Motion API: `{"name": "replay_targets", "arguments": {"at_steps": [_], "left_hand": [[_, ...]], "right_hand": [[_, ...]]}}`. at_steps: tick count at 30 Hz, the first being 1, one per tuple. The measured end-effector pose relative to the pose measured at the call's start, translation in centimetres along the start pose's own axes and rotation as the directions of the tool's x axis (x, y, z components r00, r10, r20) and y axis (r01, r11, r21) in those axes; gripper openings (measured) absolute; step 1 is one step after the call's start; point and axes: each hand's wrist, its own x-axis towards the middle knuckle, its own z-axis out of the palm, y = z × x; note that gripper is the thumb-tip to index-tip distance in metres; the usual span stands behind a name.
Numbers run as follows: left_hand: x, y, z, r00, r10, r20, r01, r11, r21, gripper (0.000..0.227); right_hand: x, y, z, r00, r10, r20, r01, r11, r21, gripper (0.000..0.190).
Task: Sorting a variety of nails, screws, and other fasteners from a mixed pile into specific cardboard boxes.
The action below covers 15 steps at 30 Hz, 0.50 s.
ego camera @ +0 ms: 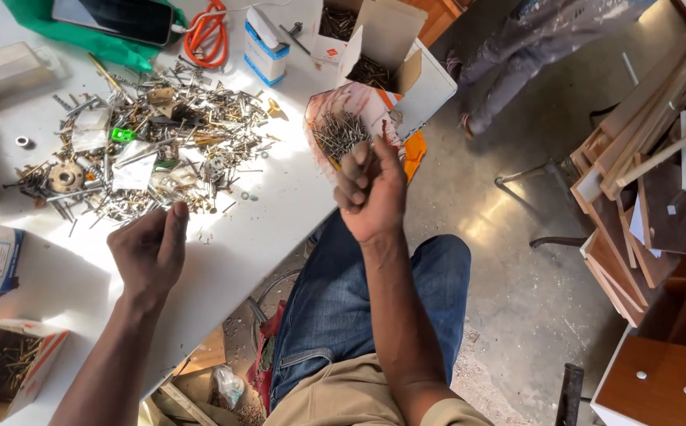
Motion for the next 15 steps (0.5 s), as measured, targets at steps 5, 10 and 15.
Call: {"name": "replay_targets", "arguments": {"at_steps": [5,10,15], "left_hand": [[-0.1,-0.4,0.7,1.000,0.006,0.003,-0.006,1.000,0.008,0.067],[-0.4,0.1,1.2,0.999,-0.008,-0.039,0.007,1.000,-0.021,0.063],[-0.4,0.6,0.8,0.999,-0.008,0.041,0.004,0.996,0.092,0.056]], "right_hand": [[0.3,-3.2,-1.7,0.994,-0.058,-0.095,0.058,0.998,-0.005,0.029],[4.3,-3.9,3.7,0.994,-0.024,-0.104,-0.015,0.934,-0.358,0.026],[12.9,-4.3,6.4,0.996,0.033,-0.081,-0.084,0.606,-0.791,0.008]]}}
